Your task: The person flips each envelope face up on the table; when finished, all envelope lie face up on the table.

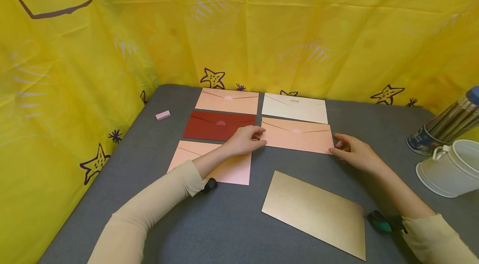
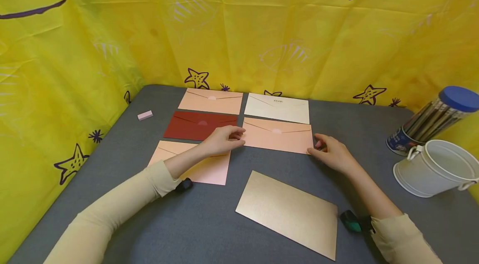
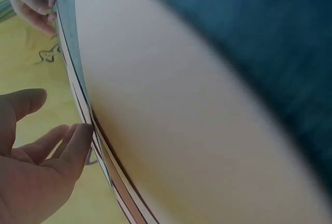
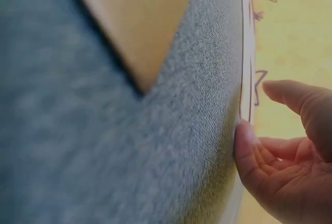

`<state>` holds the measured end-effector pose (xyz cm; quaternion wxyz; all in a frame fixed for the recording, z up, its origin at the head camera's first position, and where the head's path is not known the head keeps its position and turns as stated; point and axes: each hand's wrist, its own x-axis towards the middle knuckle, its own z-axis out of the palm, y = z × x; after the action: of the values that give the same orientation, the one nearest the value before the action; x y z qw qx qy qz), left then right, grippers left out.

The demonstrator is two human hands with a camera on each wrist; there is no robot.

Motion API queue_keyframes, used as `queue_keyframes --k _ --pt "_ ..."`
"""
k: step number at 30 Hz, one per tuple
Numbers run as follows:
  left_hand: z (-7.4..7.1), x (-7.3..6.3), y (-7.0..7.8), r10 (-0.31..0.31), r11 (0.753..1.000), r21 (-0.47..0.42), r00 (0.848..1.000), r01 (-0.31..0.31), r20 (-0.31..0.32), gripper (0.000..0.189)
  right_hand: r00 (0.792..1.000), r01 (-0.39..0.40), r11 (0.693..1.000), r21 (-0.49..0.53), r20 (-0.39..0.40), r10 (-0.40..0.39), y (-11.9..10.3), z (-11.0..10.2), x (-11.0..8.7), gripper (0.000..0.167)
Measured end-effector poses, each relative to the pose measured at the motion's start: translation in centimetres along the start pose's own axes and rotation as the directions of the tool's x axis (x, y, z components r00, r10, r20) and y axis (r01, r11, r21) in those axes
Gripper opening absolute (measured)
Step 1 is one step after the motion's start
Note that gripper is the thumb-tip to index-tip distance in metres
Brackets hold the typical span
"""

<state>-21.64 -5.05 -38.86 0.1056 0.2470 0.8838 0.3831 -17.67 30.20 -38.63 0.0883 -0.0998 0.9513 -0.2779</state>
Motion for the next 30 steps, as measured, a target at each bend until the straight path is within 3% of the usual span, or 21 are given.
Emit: queue_keyframes --k 5,10,16,19,22,26,30 --pt "0.7 -1.5 0.6 0.165 0.979 0.112 0.984 -0.171 0.067 0.048 0.998 0.055 0.998 -0.021 -0.016 -0.055 -0.1 0.1 -1.5 0.068" --pt "1.4 -3.1 1.4 0.274 0.934 0.169 0.934 -0.315 0.230 0.056 0.986 0.166 0.986 -0.023 -0.019 -0.166 -0.4 0.4 -3.1 0.067" --pt "2.0 -4.9 2.3 0.303 0.899 0.156 0.840 -0.409 0.450 0.066 0.960 0.278 0.960 -0.024 -0.022 -0.279 -1.1 1.1 -5.1 0.065" --pt "2.2 -5.6 2.6 0.321 0.883 0.134 0.786 -0.450 0.528 0.072 0.948 0.318 0.948 -0.024 -0.005 -0.318 -1.4 1.7 -6.1 0.063" --pt "2.4 -6.1 2.8 0.328 0.858 0.146 0.745 -0.493 0.581 0.079 0.941 0.338 0.941 -0.014 0.022 -0.338 -1.8 2.3 -7.0 0.061" --pt "2.6 -6.6 2.8 0.323 0.811 0.207 0.714 -0.547 0.621 0.086 0.915 0.399 0.917 0.012 0.056 -0.399 -2.3 3.0 -8.1 0.064" --pt "2.9 -7.0 2.6 0.304 0.765 0.281 0.710 -0.579 0.636 0.090 0.887 0.454 0.891 0.012 0.088 -0.453 -2.9 3.5 -8.9 0.072"
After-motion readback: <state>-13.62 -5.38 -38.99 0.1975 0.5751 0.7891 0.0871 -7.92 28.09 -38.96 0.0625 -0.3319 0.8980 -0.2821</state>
